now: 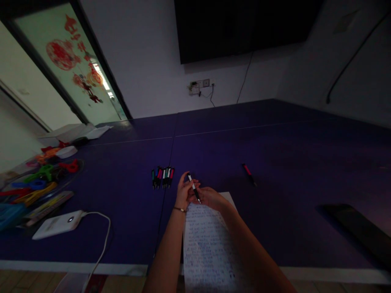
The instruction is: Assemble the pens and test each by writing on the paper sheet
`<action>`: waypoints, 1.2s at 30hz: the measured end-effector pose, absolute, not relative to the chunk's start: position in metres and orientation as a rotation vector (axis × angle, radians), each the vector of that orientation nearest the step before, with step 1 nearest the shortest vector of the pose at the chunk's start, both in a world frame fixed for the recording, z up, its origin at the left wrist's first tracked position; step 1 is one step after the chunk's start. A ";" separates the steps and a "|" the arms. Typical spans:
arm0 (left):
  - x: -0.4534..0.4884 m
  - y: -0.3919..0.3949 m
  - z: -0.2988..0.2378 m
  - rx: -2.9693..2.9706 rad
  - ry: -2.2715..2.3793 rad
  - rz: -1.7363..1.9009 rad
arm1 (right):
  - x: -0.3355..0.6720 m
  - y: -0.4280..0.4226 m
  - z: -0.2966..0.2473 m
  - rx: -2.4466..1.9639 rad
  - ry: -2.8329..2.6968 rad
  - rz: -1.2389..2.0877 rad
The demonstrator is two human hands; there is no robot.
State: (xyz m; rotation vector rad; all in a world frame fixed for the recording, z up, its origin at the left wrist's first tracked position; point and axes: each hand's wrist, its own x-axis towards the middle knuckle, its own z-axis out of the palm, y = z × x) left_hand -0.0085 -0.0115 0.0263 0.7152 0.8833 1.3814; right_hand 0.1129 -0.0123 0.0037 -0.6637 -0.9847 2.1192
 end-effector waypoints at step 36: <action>-0.007 -0.185 -0.013 2.590 1.673 0.644 | 0.122 -0.092 0.013 -1.456 -1.311 0.855</action>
